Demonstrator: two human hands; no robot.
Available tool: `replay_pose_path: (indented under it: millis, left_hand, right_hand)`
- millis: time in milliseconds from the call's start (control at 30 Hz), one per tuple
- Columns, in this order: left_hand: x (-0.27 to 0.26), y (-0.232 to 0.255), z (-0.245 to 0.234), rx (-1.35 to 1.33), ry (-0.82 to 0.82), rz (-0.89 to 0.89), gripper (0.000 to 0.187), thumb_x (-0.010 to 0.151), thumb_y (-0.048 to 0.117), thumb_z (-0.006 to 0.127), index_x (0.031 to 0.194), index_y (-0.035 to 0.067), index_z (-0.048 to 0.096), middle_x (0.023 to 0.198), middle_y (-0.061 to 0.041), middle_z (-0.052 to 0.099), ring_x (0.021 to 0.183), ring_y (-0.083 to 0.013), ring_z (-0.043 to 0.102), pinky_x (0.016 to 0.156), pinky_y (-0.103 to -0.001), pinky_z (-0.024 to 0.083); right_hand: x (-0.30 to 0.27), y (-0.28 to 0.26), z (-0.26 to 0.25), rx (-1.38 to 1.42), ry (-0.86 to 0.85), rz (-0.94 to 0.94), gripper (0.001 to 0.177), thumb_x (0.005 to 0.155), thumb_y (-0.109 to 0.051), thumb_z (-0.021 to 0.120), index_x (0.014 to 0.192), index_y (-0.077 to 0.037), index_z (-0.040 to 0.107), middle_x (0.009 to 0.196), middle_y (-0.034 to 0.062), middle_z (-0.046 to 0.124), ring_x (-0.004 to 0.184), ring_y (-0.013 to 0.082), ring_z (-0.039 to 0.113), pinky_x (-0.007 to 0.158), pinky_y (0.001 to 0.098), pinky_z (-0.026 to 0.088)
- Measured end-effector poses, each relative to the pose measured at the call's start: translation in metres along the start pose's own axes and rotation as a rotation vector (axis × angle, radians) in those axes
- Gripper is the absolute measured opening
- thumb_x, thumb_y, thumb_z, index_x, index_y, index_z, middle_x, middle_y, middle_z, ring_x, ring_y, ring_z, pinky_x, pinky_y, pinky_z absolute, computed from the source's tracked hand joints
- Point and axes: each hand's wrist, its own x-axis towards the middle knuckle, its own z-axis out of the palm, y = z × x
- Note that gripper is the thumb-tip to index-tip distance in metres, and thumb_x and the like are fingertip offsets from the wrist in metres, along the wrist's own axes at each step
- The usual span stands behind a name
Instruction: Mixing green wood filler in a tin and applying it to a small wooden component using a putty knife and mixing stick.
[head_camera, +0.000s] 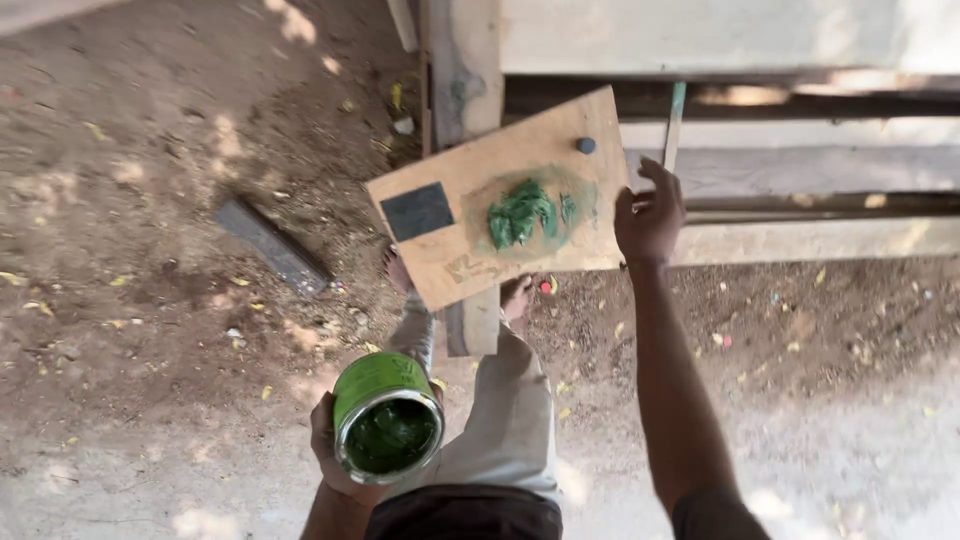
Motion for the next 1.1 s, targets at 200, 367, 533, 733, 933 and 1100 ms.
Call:
replay_pose_path:
  millis: [200, 367, 533, 733, 933, 1100]
  left_hand:
    - [0.082, -0.059, -0.047, -0.067, 0.075, -0.257, 0.074, 0.098, 0.055, 0.056, 0.141, -0.005, 0.052, 0.127, -0.029, 0.064, 0.114, -0.0430, 0.066, 0.093, -0.057, 0.057]
    - [0.130, -0.113, -0.108, -0.247, 0.230, -0.438, 0.058, 0.099, 0.044, 0.058, 0.136, 0.000, 0.056, 0.128, -0.023, 0.066, 0.118, -0.0356, 0.066, 0.102, -0.054, 0.055]
    - [0.157, -0.151, -0.112, -0.016, 0.127, -0.272, 0.061, 0.100, 0.043, 0.061, 0.136, -0.005, 0.056, 0.141, -0.033, 0.059, 0.118, -0.0364, 0.063, 0.100, -0.049, 0.054]
    - [0.018, -0.161, -0.376, 0.205, 0.333, -0.095, 0.051, 0.111, 0.039, 0.055, 0.139, -0.004, 0.048, 0.134, -0.026, 0.057, 0.119, -0.0301, 0.061, 0.101, -0.045, 0.053]
    - [0.210, -0.183, -0.105, 0.072, -0.059, -0.349, 0.067, 0.112, 0.051, 0.046, 0.148, -0.005, 0.051, 0.130, -0.027, 0.063, 0.116, -0.0361, 0.068, 0.094, -0.048, 0.062]
    - [0.258, -0.210, -0.033, -0.119, -0.169, -0.437, 0.063, 0.102, 0.054, 0.051, 0.144, 0.008, 0.055, 0.134, -0.018, 0.066, 0.124, -0.0306, 0.064, 0.101, -0.048, 0.058]
  right_hand:
    - [-0.218, 0.167, 0.091, -0.091, 0.005, 0.463, 0.010, 0.095, -0.008, 0.074, 0.105, -0.011, 0.075, 0.093, 0.0041, 0.078, 0.075, 0.0113, 0.071, 0.062, 0.0265, 0.061]
    - [-0.235, 0.182, 0.202, -0.054, -0.425, 0.936, 0.055, 0.079, -0.018, 0.082, 0.128, -0.007, 0.059, 0.124, 0.0132, 0.066, 0.105, 0.0238, 0.064, 0.090, 0.0435, 0.057]
    - [-0.272, 0.240, 0.306, -0.121, -0.488, 0.872, 0.062, 0.094, -0.033, 0.076, 0.143, -0.004, 0.052, 0.144, 0.0222, 0.052, 0.132, 0.0353, 0.053, 0.112, 0.0487, 0.050]
    - [-0.292, 0.250, 0.311, 0.182, -0.178, 1.030, 0.077, 0.088, -0.025, 0.080, 0.146, -0.001, 0.035, 0.138, 0.0253, 0.053, 0.123, 0.0352, 0.056, 0.106, 0.0498, 0.050]
    - [-0.215, 0.188, 0.183, 0.766, 0.025, 1.476, 0.088, 0.083, -0.015, 0.064, 0.157, -0.021, 0.016, 0.128, 0.0227, 0.060, 0.106, 0.0357, 0.064, 0.098, 0.0539, 0.054]
    - [-0.203, 0.103, -0.001, 1.242, 0.282, 0.771, 0.061, 0.096, -0.007, 0.068, 0.151, -0.009, 0.042, 0.132, 0.0197, 0.054, 0.122, 0.0351, 0.053, 0.108, 0.0530, 0.052]
